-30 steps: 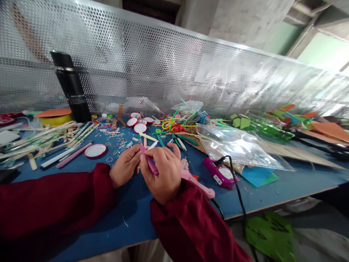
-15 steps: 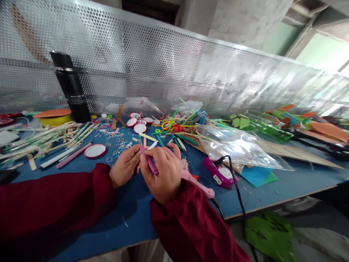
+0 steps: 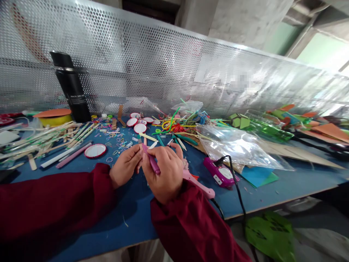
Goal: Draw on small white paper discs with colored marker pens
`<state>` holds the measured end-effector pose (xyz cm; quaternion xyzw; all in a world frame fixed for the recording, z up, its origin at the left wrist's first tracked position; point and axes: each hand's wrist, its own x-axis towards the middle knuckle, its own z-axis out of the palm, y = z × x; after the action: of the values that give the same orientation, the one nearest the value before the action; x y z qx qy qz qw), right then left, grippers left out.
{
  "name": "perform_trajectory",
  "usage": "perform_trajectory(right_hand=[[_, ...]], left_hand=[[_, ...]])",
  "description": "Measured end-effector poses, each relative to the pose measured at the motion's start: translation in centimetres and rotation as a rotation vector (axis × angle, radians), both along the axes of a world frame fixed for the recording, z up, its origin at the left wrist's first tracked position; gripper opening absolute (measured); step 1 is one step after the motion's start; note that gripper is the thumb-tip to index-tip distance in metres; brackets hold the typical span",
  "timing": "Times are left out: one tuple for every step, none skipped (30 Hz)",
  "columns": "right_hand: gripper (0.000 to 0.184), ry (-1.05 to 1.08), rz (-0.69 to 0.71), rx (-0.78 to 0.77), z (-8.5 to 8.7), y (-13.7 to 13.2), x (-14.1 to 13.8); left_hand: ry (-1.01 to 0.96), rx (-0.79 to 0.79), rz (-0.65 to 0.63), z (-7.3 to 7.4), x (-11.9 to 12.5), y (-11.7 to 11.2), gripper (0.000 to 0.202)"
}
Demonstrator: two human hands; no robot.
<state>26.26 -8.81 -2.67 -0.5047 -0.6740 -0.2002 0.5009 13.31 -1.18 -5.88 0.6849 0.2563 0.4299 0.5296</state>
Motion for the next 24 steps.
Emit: perform_trajectory(right_hand=[[0.007,0.000,0.000,0.000,-0.01,0.01,0.00],[0.008,-0.001,-0.001,-0.001,-0.01,0.02,0.00],[0.008,-0.001,-0.003,-0.002,-0.01,0.03,-0.01],[0.008,0.001,-0.006,-0.001,0.00,0.04,-0.02],[0.008,0.004,-0.010,-0.001,0.02,0.05,-0.03],[0.008,0.008,-0.013,0.001,0.03,0.05,-0.04],[0.007,0.010,-0.013,0.002,0.05,0.05,-0.04],[0.007,0.010,-0.010,0.002,0.06,0.05,-0.05],[0.007,0.008,-0.006,0.000,0.06,0.04,-0.05],[0.007,0.005,-0.003,-0.001,0.06,0.04,-0.05],[0.007,0.003,-0.004,-0.002,0.05,0.03,-0.04],[0.007,0.002,-0.008,-0.001,0.04,0.03,-0.03],[0.007,0.002,-0.012,0.001,0.02,0.03,-0.02],[0.007,0.003,-0.016,0.003,0.00,0.04,-0.01],[0.007,0.003,-0.016,0.005,-0.01,0.04,0.00],[0.007,0.001,-0.012,0.006,-0.02,0.05,0.01],[0.007,-0.001,-0.008,0.006,-0.03,0.05,0.02],[0.007,-0.002,-0.005,0.005,-0.03,0.05,0.03],[0.007,-0.001,-0.005,0.005,-0.02,0.05,0.02],[0.007,0.002,-0.007,0.006,-0.01,0.04,0.02],[0.007,0.006,-0.010,0.006,0.01,0.03,0.01],[0.007,0.009,-0.011,0.007,0.02,0.02,-0.01],[0.007,0.009,-0.007,0.006,0.03,0.00,-0.03],[0.007,0.005,0.000,0.003,0.03,-0.01,-0.05]], left_hand=[[0.005,0.003,0.001,-0.03,-0.01,0.01,0.043],[0.007,0.006,0.002,-0.05,-0.01,0.01,0.043],[0.006,0.007,0.003,-0.05,-0.02,0.01,0.043],[0.003,0.006,0.001,-0.05,-0.02,0.01,0.043],[-0.002,0.003,-0.001,-0.04,-0.02,0.01,0.044],[-0.005,-0.001,-0.002,-0.02,-0.01,0.01,0.044],[-0.005,-0.003,-0.002,0.00,0.00,0.02,0.044],[-0.002,-0.005,-0.002,0.01,0.01,0.03,0.044],[0.000,-0.006,0.001,0.02,0.01,0.04,0.044],[0.001,-0.007,0.005,0.01,0.02,0.05,0.044],[0.000,-0.007,0.007,-0.01,0.03,0.07,0.044],[0.000,-0.006,0.007,-0.03,0.03,0.08,0.044],[0.001,-0.004,0.006,-0.06,0.03,0.08,0.044],[0.004,0.000,0.005,-0.08,0.02,0.09,0.044],[0.007,0.004,0.005,-0.11,0.02,0.09,0.044],[0.010,0.007,0.005,-0.12,0.01,0.09,0.044],[0.009,0.006,0.005,-0.12,0.01,0.08,0.044],[0.005,0.002,0.006,-0.11,0.01,0.08,0.044],[0.000,-0.002,0.005,-0.09,0.01,0.08,0.044],[-0.004,-0.005,0.004,-0.07,0.02,0.08,0.044],[-0.006,-0.006,0.003,-0.06,0.01,0.08,0.044],[-0.004,-0.004,0.002,-0.04,0.01,0.07,0.044],[-0.001,0.002,0.002,-0.03,0.00,0.07,0.043],[0.002,0.009,0.004,-0.04,-0.01,0.06,0.043]])
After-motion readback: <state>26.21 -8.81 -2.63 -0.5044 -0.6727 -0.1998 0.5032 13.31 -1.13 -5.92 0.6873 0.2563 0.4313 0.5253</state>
